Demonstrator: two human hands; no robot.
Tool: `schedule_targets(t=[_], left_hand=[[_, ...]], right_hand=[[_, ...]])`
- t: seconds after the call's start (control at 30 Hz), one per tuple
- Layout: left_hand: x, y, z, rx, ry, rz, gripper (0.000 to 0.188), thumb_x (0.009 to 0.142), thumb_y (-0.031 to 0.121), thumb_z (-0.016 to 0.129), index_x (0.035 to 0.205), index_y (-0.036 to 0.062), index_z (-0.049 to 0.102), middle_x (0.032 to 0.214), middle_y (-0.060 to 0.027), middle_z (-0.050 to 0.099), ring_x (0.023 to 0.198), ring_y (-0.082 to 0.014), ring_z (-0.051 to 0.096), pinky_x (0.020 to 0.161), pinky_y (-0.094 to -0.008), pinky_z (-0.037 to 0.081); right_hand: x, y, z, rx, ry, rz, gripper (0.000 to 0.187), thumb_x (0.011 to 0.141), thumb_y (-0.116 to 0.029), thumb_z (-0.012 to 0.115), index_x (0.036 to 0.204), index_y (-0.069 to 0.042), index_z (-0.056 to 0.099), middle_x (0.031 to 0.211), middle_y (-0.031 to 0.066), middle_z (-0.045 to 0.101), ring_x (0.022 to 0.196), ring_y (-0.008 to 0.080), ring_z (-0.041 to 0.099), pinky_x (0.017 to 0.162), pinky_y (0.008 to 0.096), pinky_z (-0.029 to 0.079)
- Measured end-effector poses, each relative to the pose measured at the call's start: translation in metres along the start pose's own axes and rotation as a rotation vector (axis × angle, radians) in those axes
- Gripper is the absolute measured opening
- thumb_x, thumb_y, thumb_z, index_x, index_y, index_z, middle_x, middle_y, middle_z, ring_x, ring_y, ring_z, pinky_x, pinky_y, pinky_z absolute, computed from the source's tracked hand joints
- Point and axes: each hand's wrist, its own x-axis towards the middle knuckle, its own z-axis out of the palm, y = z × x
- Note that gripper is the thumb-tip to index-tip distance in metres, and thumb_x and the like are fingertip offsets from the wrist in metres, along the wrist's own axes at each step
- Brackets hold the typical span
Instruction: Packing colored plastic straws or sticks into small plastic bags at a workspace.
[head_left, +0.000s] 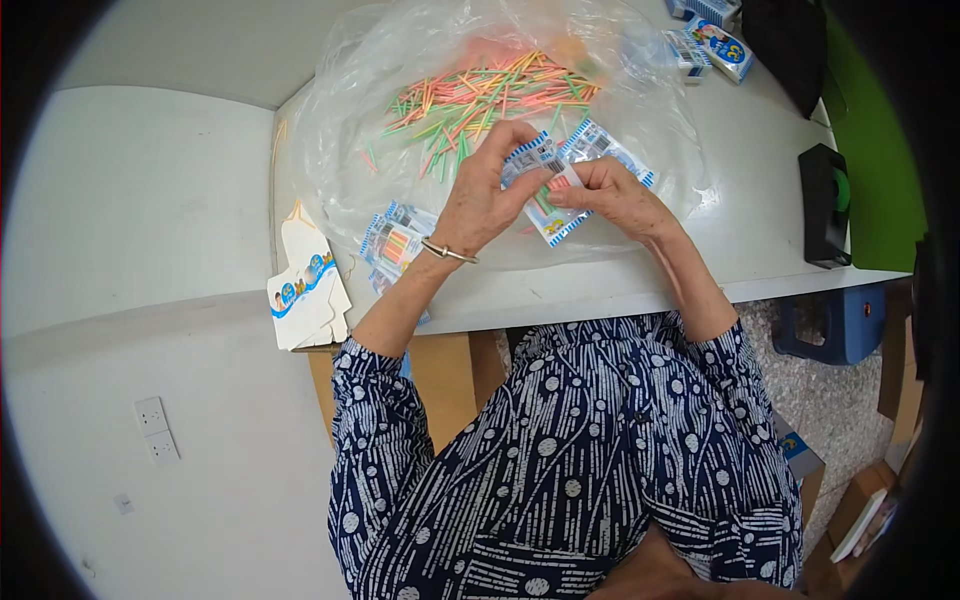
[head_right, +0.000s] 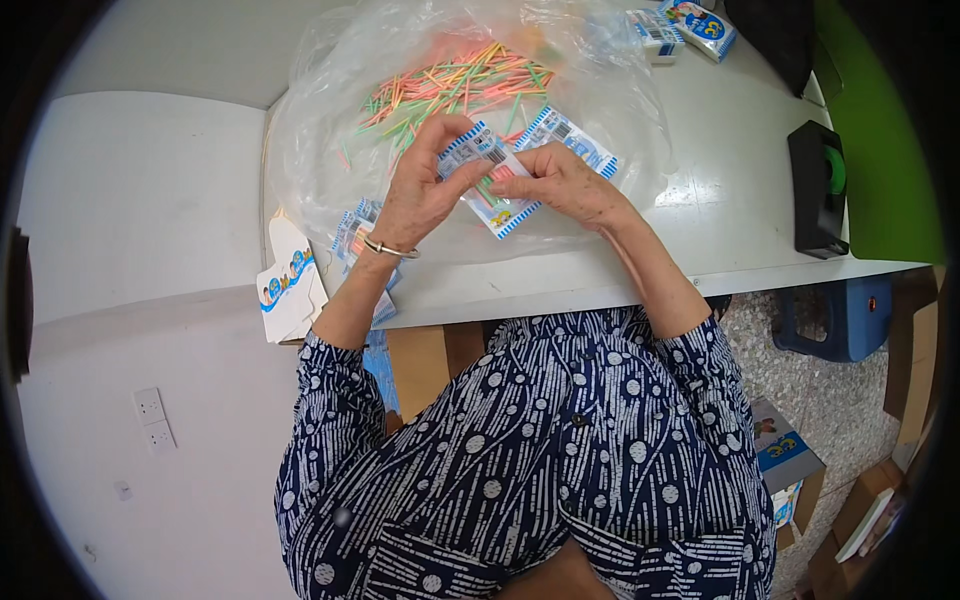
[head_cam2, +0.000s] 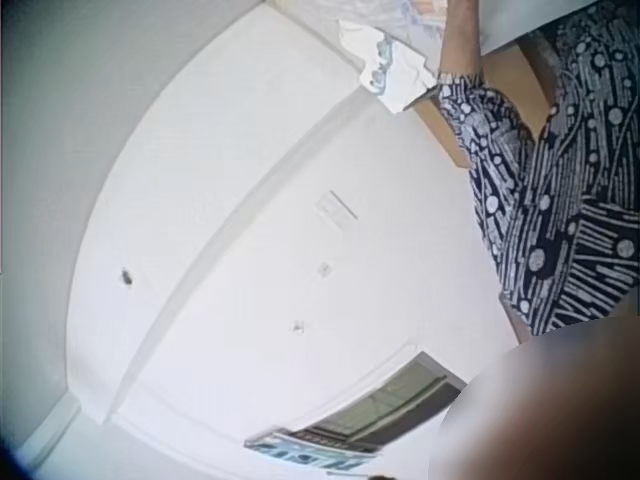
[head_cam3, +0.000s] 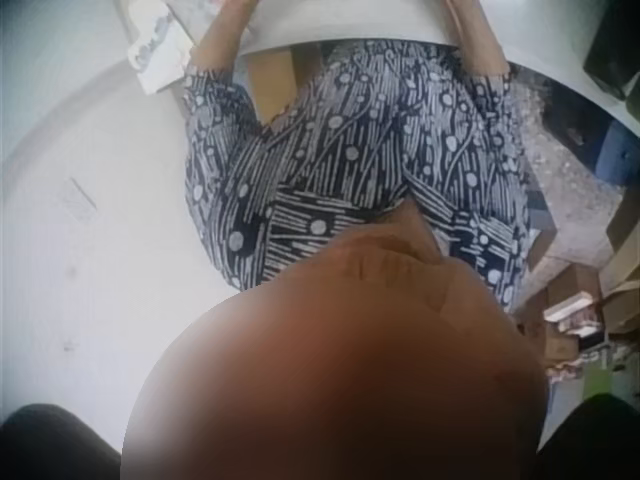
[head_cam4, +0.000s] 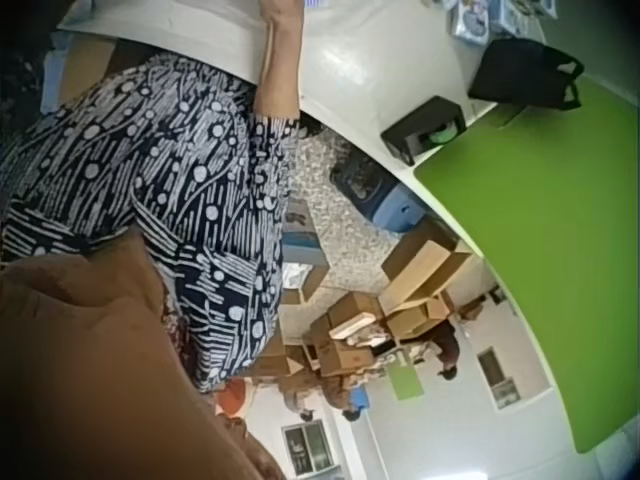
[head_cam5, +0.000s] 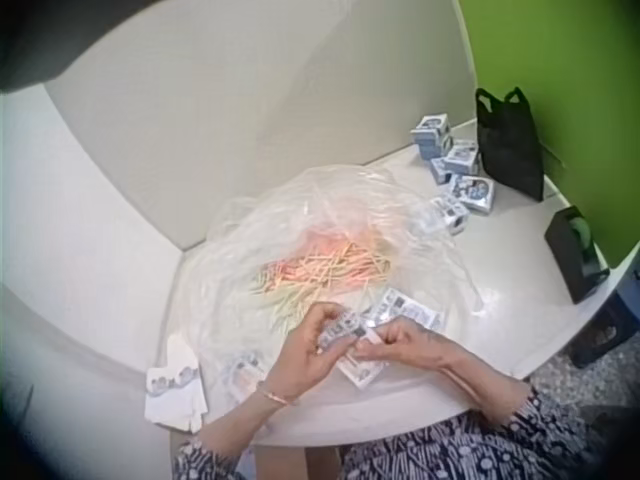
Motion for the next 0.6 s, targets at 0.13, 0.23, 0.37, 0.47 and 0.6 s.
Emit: schedule_targets(t=[0.13, 0.23, 0.37, 0.47, 0.6], left_hand=[[-0.013, 0.001, 0.004, -0.206, 0.064, -0.013, 0.041, 0.08, 0.004, 0.065, 0.115, 0.0012, 0.044, 0.097, -0.0085, 0.06, 0.091, -0.0151, 0.058, 0.078, -0.0264, 0.047], [-0.026, 0.004, 0.007, -0.294, 0.053, -0.082, 0.044, 0.079, -0.001, 0.066, 0.117, 0.0, 0.043, 0.101, -0.0066, 0.057, 0.094, -0.0117, 0.056, 0.079, -0.0235, 0.047], [-0.045, 0.001, 0.002, -0.286, 0.1, -0.131, 0.042, 0.08, 0.0, 0.065, 0.117, -0.0002, 0.046, 0.102, -0.0056, 0.058, 0.095, -0.0111, 0.056, 0.079, -0.0231, 0.047], [-0.059, -0.011, -0.016, -0.235, 0.201, -0.138, 0.038, 0.079, 0.003, 0.066, 0.113, -0.0006, 0.049, 0.101, -0.0071, 0.06, 0.094, -0.0117, 0.058, 0.079, -0.0245, 0.047], [-0.083, -0.019, -0.075, -0.253, 0.381, -0.251, 0.037, 0.078, 0.005, 0.068, 0.111, -0.001, 0.052, 0.097, -0.0064, 0.063, 0.09, -0.0097, 0.058, 0.077, -0.0226, 0.048]], right_hand=[[-0.004, -0.001, 0.004, -0.057, -0.024, 0.003, 0.023, 0.085, -0.016, 0.065, 0.099, 0.002, 0.067, 0.085, 0.0014, 0.067, 0.076, 0.0043, 0.058, 0.068, 0.02, 0.044], [-0.009, -0.001, 0.012, -0.065, -0.006, -0.059, 0.025, 0.081, -0.024, 0.068, 0.085, 0.001, 0.069, 0.066, -0.0044, 0.058, 0.059, 0.0014, 0.046, 0.051, 0.0197, 0.032], [-0.009, -0.003, 0.022, -0.07, -0.064, -0.016, 0.026, 0.081, -0.024, 0.068, 0.09, 0.001, 0.069, 0.071, -0.0024, 0.062, 0.064, 0.002, 0.049, 0.055, 0.0195, 0.036], [-0.007, -0.003, 0.022, -0.118, -0.141, -0.031, 0.027, 0.081, -0.015, 0.068, 0.102, 0.002, 0.067, 0.088, 0.0032, 0.067, 0.077, 0.0072, 0.059, 0.068, 0.0211, 0.045], [-0.019, -0.01, -0.008, -0.59, 0.35, -0.16, 0.036, 0.081, -0.022, 0.067, 0.11, -0.001, 0.062, 0.1, 0.0067, 0.066, 0.086, 0.0157, 0.058, 0.073, 0.0291, 0.047]])
